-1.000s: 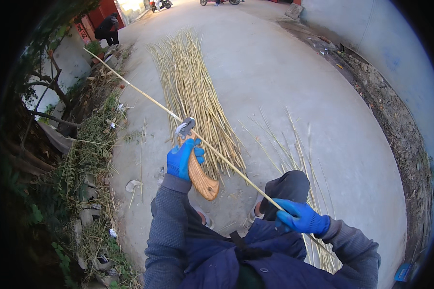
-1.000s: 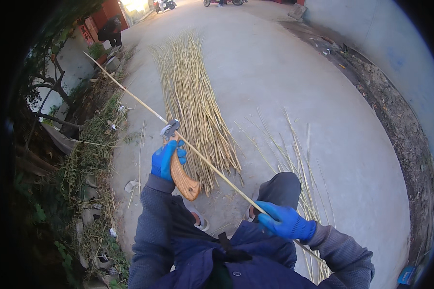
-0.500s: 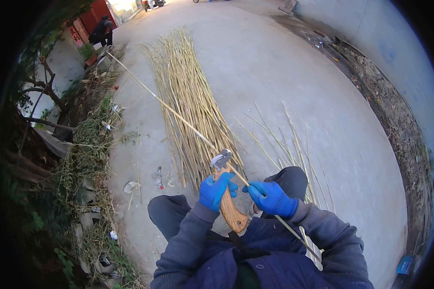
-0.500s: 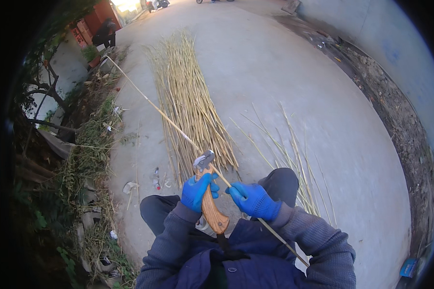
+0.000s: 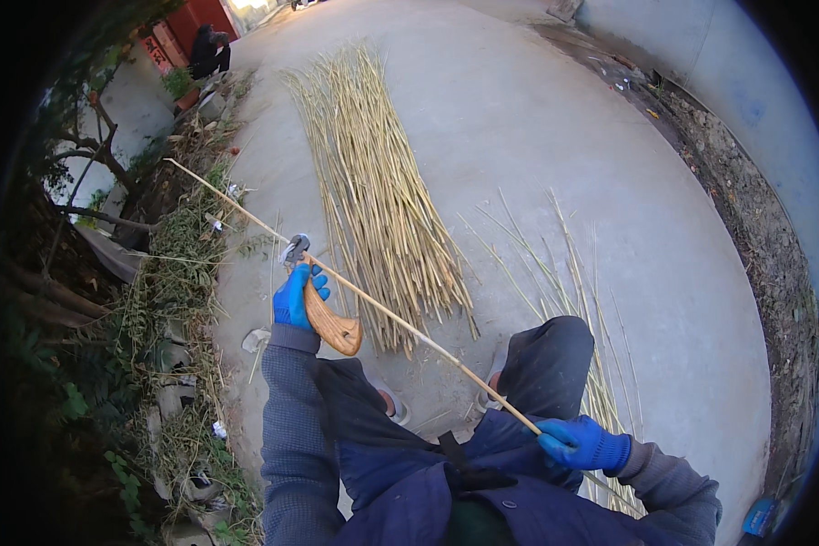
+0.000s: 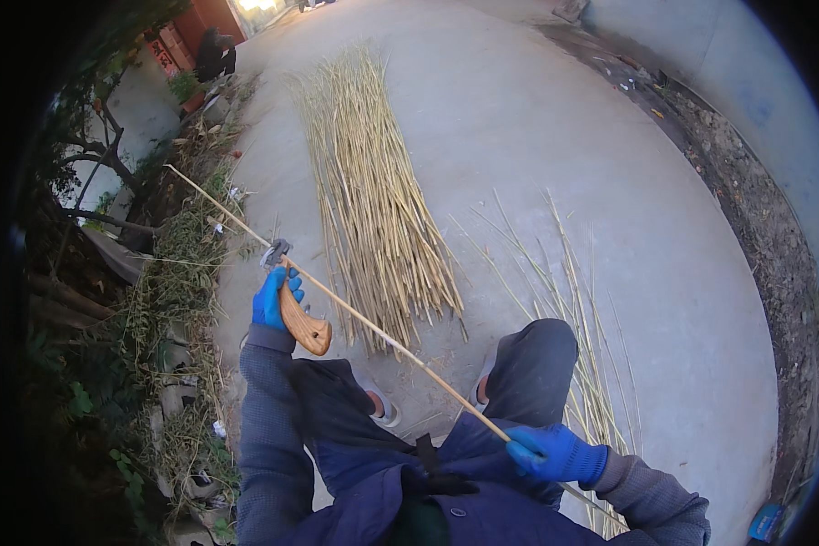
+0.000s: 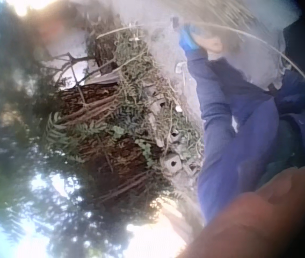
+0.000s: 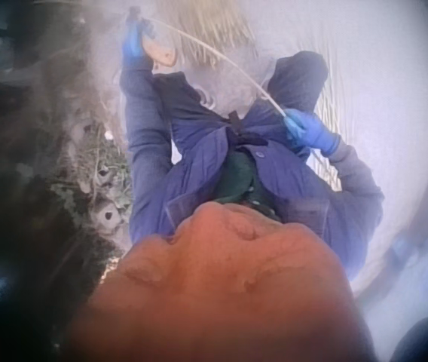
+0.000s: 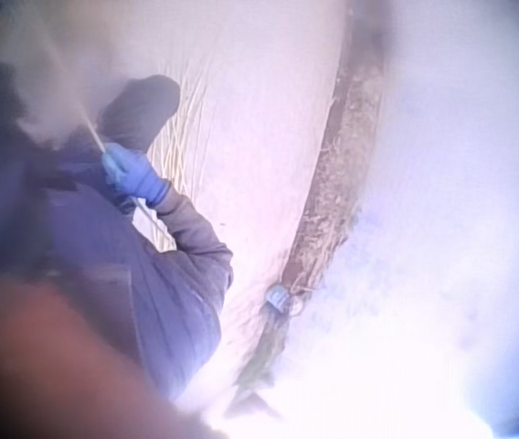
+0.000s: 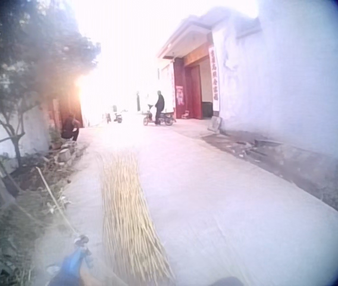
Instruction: The person sits on the ground and uses pruning shears to strip and trim long, thin sticks one by one. They repeatedly pick up a stick, remove side branches or bark, and place the processed stick into a separate pile.
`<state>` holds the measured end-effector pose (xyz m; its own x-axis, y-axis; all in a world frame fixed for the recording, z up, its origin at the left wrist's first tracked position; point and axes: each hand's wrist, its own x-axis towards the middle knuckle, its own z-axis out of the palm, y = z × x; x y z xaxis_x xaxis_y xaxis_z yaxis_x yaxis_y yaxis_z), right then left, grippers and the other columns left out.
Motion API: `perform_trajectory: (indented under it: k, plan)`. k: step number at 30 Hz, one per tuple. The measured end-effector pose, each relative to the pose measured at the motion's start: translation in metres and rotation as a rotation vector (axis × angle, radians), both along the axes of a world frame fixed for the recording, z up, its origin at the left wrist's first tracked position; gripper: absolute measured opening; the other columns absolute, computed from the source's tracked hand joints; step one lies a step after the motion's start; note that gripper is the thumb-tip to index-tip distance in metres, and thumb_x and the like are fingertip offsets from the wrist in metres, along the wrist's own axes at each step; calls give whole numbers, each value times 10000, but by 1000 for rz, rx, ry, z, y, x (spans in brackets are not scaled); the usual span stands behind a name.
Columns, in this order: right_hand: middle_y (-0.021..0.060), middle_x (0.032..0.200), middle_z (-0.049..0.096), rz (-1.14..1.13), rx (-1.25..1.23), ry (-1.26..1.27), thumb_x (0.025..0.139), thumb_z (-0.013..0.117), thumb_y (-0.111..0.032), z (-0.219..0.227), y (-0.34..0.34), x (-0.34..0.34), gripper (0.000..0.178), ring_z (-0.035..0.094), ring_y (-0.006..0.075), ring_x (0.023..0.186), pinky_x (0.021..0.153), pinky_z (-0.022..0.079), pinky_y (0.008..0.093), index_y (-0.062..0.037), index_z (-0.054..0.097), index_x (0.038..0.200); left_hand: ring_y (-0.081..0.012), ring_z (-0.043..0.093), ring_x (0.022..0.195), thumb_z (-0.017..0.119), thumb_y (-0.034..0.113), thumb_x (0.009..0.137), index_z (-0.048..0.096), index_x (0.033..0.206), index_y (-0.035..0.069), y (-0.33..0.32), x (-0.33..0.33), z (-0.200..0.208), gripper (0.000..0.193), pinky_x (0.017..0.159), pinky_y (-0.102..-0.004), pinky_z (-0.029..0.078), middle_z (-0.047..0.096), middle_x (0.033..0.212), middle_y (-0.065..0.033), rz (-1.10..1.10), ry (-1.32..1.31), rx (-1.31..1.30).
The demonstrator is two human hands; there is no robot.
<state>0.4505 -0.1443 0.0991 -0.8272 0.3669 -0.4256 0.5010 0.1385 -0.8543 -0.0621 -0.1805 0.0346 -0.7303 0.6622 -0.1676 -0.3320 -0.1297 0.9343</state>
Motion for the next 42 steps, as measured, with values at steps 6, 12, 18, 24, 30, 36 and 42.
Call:
perform_trajectory:
  k: [6,12,18,24,30,36,42]
  plan:
    - [57,741,659,-100,-109,39,1013,462,-308,5,45,-93,396,619,119,578,568,535,272,-54,513,1312,-189,644,667,639,252,936,603,1156,-37,20,121,18,365,591,-299,559,673,851,-133,-246,-181,-41]
    - [87,661,601,-178,47,102,1006,448,-281,-16,69,-146,300,610,145,561,556,518,306,-55,613,1115,-207,673,726,626,245,945,580,1191,-22,6,202,4,366,599,-311,572,676,966,-134,-508,-259,-139]
    - [83,676,614,-18,233,261,992,481,-253,-28,21,-81,246,628,156,607,620,515,327,-70,637,1045,-168,607,735,675,369,884,612,1173,23,4,67,-30,456,669,-304,523,642,928,-74,5,-173,-145]
    - [55,700,649,-2,-173,-77,1013,459,-308,-8,6,-40,290,639,150,593,579,518,320,-79,610,1104,-155,606,785,645,317,915,606,1197,27,-14,11,-27,407,646,-279,524,638,1020,-79,-38,-117,-124]
    - [81,695,646,-89,58,-9,995,494,-278,-23,41,-111,234,644,200,573,543,515,347,-83,607,1055,-212,665,705,664,260,914,595,1154,-30,1,152,-10,383,581,-324,569,677,890,-149,-357,-272,-146]
    - [165,704,613,3,544,288,953,538,-254,-49,39,-108,184,641,316,645,547,500,410,-83,600,985,-232,674,747,648,250,927,582,1185,-29,-13,190,-34,386,603,-344,581,677,972,-155,-420,-302,-184]
    - [173,716,604,118,358,97,935,559,-246,-28,4,-30,160,622,364,636,541,486,432,-99,612,967,-167,621,713,670,310,890,608,1192,64,-22,-33,-66,395,668,-298,536,649,885,-66,-131,-289,-68]
